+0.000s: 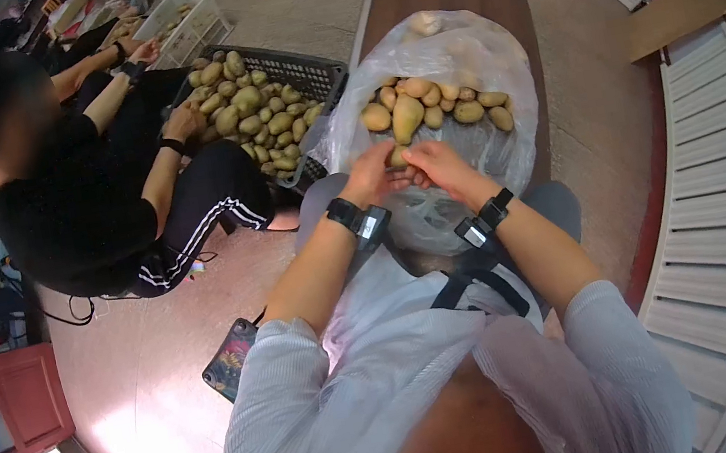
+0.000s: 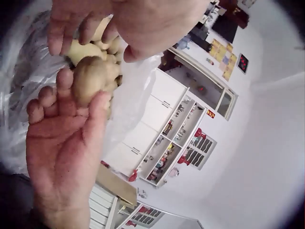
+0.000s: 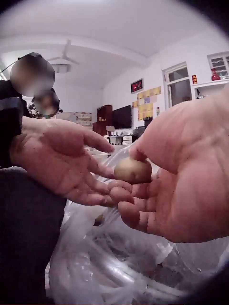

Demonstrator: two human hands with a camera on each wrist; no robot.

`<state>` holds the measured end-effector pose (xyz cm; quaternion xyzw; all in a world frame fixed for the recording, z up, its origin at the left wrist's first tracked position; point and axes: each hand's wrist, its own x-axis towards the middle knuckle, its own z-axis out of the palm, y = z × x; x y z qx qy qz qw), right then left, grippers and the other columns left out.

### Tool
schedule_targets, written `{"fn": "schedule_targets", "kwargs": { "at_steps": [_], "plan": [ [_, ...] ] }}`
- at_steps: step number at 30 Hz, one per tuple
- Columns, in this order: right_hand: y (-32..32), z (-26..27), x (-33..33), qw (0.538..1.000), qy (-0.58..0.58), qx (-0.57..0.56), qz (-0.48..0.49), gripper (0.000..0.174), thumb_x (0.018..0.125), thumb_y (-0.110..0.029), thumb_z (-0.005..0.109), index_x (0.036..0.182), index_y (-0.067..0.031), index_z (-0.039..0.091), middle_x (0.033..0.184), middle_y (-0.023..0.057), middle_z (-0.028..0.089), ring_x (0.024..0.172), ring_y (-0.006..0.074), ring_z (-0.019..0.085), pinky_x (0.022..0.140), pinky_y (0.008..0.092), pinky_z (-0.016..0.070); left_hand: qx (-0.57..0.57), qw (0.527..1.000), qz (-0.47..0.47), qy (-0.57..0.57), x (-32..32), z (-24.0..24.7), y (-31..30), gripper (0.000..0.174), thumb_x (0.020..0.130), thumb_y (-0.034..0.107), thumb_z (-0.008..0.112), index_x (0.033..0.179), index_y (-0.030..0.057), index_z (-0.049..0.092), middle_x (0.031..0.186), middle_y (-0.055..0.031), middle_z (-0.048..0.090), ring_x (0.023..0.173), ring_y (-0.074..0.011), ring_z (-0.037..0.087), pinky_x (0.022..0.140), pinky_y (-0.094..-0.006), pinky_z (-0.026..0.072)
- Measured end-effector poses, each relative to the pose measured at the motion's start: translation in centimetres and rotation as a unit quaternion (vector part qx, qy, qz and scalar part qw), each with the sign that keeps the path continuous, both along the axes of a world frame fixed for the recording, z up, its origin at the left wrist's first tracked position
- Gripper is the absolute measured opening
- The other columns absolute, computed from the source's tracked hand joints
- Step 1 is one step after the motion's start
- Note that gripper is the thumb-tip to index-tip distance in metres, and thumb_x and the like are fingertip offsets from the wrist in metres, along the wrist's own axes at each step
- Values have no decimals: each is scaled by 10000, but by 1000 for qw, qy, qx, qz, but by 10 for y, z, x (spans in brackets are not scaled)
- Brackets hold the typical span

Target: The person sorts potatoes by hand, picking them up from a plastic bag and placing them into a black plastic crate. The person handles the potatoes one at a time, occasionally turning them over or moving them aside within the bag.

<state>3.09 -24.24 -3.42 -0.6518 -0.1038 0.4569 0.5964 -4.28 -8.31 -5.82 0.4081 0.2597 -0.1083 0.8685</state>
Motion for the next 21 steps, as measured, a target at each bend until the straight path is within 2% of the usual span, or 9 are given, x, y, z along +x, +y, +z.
{"fn": "schedule_targets", "kwargs": {
  "at_steps": [2, 7, 12, 13, 15, 16, 18, 20, 21],
  "plan": [
    [3, -5, -2, 999, -37, -12, 23, 235, 941, -248, 571, 1035, -34, 596, 811, 42, 639, 646, 98, 569, 559, 236, 453, -17, 999, -32, -11, -3, -6, 1, 284, 976, 326, 447, 988, 80, 588, 826, -39, 607, 734, -149, 599, 650, -277, 467],
    [0, -8, -4, 996, -60, 9, -63, 248, 925, -208, 578, 1088, -21, 586, 867, 50, 643, 637, 95, 558, 555, 233, 446, -100, 995, 3, 13, -2, -13, 19, 199, 952, 233, 521, 995, 49, 585, 813, -53, 605, 706, -167, 603, 633, -295, 506],
    [-24, -13, 1, 987, -105, -8, -120, 270, 907, -166, 590, 1131, -16, 572, 895, 60, 642, 640, 110, 569, 563, 244, 459, -67, 980, 181, -45, 2, 4, 59, 189, 919, 177, 550, 1012, 14, 527, 899, -119, 579, 726, -254, 604, 604, -358, 516],
    [-30, -13, 4, 982, -124, -14, -140, 272, 895, -138, 606, 1130, -7, 571, 895, 69, 642, 649, 122, 577, 574, 255, 470, -65, 980, 180, -47, 2, 5, 71, 189, 919, 177, 550, 1012, 14, 527, 899, -119, 579, 726, -254, 604, 604, -358, 516],
    [-44, -25, 15, 976, -148, -17, -158, 280, 889, -127, 608, 1137, -4, 566, 911, 74, 644, 642, 125, 578, 582, 259, 475, -3, 961, 270, -67, 2, -2, 96, 284, 962, 161, 491, 1154, -47, 504, 1067, -161, 560, 882, -305, 600, 738, -383, 542],
    [-52, -32, 20, 969, -170, -22, -176, 290, 882, -117, 610, 1143, -1, 560, 926, 79, 645, 636, 128, 579, 590, 263, 481, -2, 961, 268, -68, 1, -5, 109, 284, 962, 161, 491, 1154, -47, 504, 1067, -161, 560, 882, -305, 600, 738, -383, 542],
    [-65, -34, 28, 959, -192, -35, -204, 302, 875, -122, 620, 1144, -1, 559, 927, 83, 644, 657, 137, 585, 609, 272, 488, -2, 932, 359, -44, 0, -11, 133, 200, 908, 114, 512, 1061, -14, 520, 969, -161, 564, 833, -309, 604, 721, -417, 542],
    [-75, -37, 36, 947, -212, -52, -235, 315, 867, -128, 631, 1145, 0, 557, 929, 87, 642, 678, 145, 590, 628, 281, 496, 13, 922, 383, -54, -1, -22, 155, 213, 904, 109, 512, 1067, -28, 515, 991, -169, 561, 864, -315, 607, 734, -419, 546],
    [-82, -39, 42, 907, -329, -73, -252, 341, 857, -143, 643, 1155, -3, 551, 971, 105, 636, 771, 181, 600, 692, 313, 499, 27, 911, 407, -63, 0, -33, 167, 227, 900, 104, 512, 1073, -43, 510, 1013, -177, 557, 895, -322, 611, 747, -420, 551]
  ]
}}
